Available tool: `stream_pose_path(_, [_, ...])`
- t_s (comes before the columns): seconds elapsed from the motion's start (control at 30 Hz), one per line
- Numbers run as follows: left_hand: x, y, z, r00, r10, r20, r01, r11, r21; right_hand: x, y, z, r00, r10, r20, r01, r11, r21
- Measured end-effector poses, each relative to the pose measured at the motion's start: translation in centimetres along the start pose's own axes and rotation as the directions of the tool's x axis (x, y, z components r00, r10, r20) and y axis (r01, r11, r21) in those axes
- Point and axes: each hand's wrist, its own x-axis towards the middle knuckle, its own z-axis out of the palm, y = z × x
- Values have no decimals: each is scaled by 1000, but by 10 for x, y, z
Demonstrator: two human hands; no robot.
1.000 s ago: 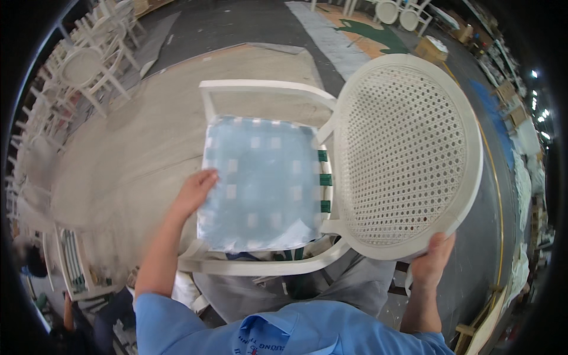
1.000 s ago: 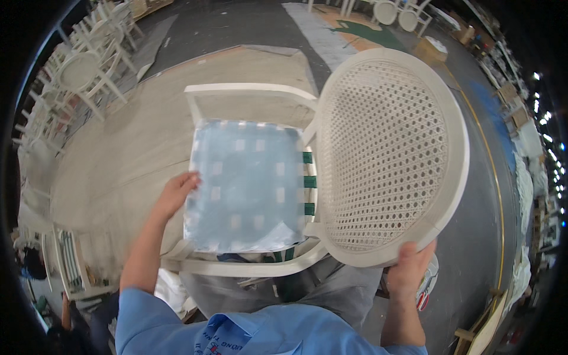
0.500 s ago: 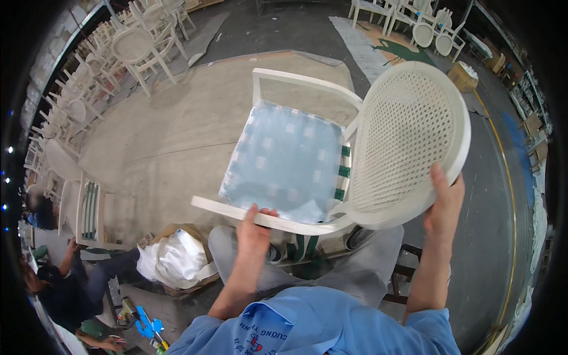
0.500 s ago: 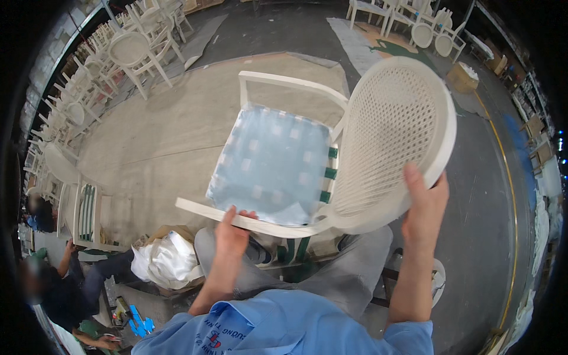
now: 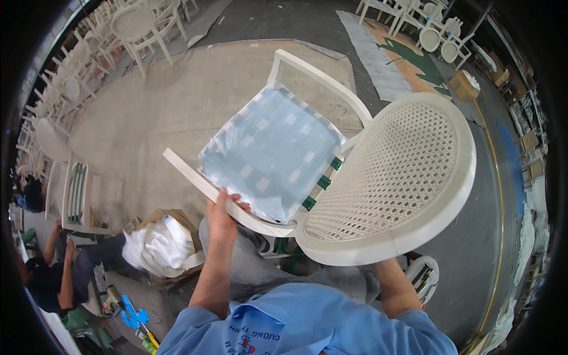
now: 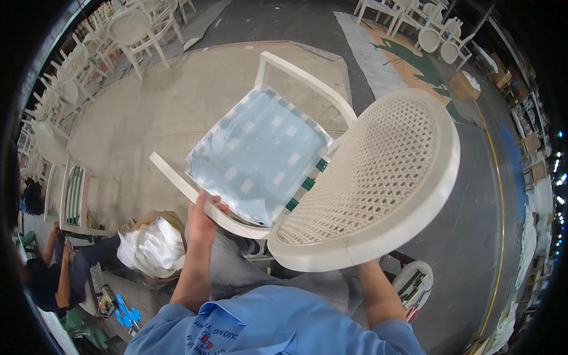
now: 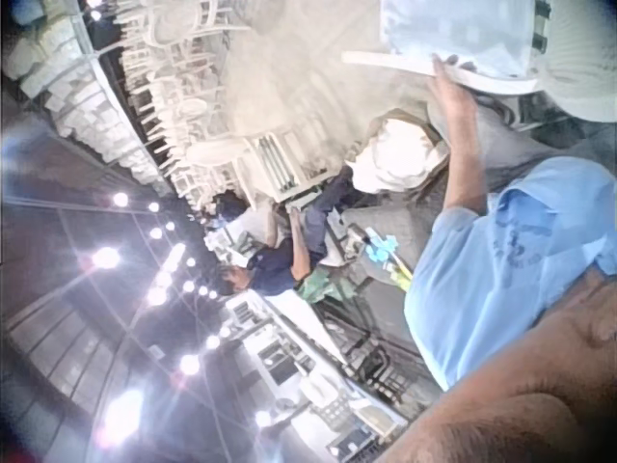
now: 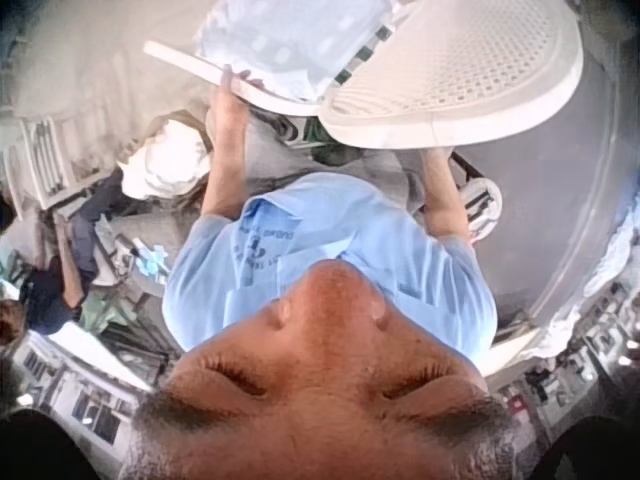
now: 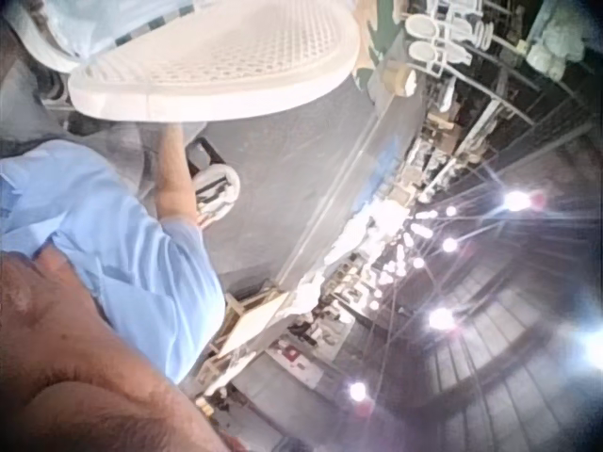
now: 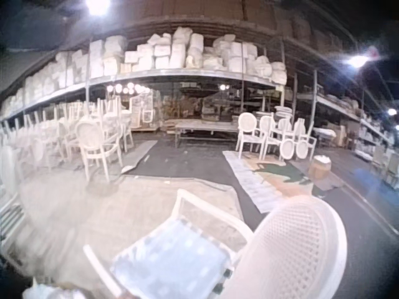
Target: The person places a light blue patterned fabric onto the seat of a white plastic chair and uses a staple gun to secure it. The person then moves the chair to a stack of similar chairs.
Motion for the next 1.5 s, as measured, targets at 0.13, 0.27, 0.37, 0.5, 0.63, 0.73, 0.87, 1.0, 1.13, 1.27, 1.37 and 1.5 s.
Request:
stream_pose_path(0.13, [-9,-13,10,996,73,-56,-70,996,52,20,27,60,983,84,163,-56,984,-171])
stream_pose_path(0.27, [-7,-15,5,992,113,-51,-107,988,114,36,39,98,970,123,207,-67,964,-258])
stream_pose_path(0.37, [-7,-15,7,988,133,-73,-122,984,133,44,45,115,965,142,221,-69,949,-308])
stream_pose_path(0.5, [-4,-19,7,984,148,-94,-132,978,161,53,50,130,960,152,234,-60,931,-359])
stream_pose_path(0.63, [-3,-18,1,987,137,-85,-122,979,166,60,57,140,954,161,255,-48,916,-398])
stream_pose_path(0.73, [-5,-15,5,988,130,-85,-114,979,169,63,59,142,953,160,259,-37,906,-423])
stream_pose_path(0.87, [-8,-14,8,985,126,-122,-103,979,177,64,56,139,949,152,275,-7,886,-463])
stream_pose_path(1.0, [-8,-12,8,988,112,-109,-92,981,171,59,52,134,947,135,293,29,869,-494])
stream_pose_path(1.13, [-8,-15,8,989,111,-102,-94,982,161,49,41,112,946,105,306,76,848,-525])
stream_pose_path(1.27, [0,-15,-1,948,313,-62,-278,906,320,36,30,79,948,27,318,157,827,-539])
stream_pose_path(1.37, [6,4,-5,689,723,-45,-394,426,814,22,18,41,949,-63,308,233,799,-555])
stream_pose_path(1.5, [11,36,14,612,513,602,-244,-601,761,5,-5,-28,933,-267,242,361,696,-621])
